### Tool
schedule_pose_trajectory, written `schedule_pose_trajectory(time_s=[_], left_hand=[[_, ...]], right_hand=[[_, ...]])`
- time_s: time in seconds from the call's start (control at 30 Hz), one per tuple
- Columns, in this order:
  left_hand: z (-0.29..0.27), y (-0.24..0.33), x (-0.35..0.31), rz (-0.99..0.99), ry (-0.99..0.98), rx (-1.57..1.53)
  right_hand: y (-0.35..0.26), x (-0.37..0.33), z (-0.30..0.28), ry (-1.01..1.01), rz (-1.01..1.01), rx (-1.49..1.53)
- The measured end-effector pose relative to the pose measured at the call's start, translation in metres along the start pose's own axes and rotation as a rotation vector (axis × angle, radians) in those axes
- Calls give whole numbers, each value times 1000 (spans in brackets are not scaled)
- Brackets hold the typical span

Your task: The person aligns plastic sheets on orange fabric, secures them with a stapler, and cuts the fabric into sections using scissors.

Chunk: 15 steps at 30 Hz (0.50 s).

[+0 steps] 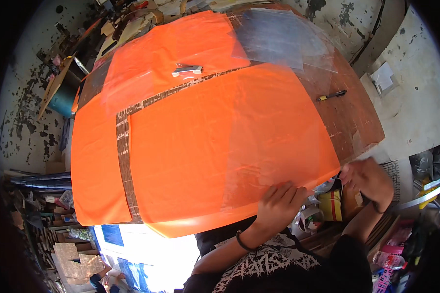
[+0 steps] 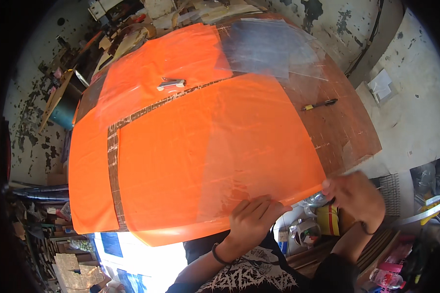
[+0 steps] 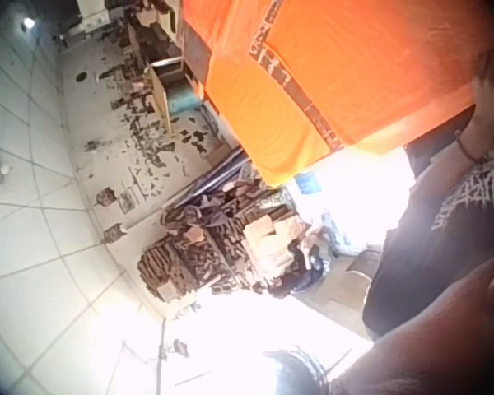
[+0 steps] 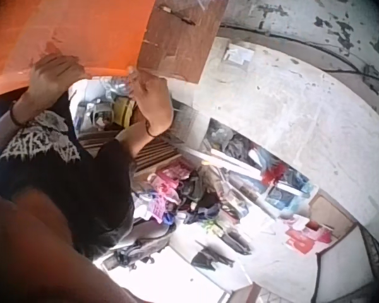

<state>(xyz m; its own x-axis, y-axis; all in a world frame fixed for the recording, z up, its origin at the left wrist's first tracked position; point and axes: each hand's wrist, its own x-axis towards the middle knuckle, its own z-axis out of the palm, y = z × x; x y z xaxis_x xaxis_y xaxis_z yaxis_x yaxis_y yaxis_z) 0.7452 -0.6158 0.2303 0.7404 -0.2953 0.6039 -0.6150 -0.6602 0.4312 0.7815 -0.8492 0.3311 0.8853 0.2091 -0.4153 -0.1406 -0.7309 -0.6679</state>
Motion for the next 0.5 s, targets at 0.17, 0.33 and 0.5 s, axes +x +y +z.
schedule_pose_trajectory(time_s=[0.17, 0.33, 0.5], left_hand=[[-2, -2, -7, 31, 41, -33], [-31, -5, -20, 126, 93, -29], [-58, -20, -47, 37, 4, 83]], right_hand=[[29, -17, 100, -221, -271, 609], [-16, 13, 136, 86, -120, 845], [-51, 44, 141, -65, -267, 776]])
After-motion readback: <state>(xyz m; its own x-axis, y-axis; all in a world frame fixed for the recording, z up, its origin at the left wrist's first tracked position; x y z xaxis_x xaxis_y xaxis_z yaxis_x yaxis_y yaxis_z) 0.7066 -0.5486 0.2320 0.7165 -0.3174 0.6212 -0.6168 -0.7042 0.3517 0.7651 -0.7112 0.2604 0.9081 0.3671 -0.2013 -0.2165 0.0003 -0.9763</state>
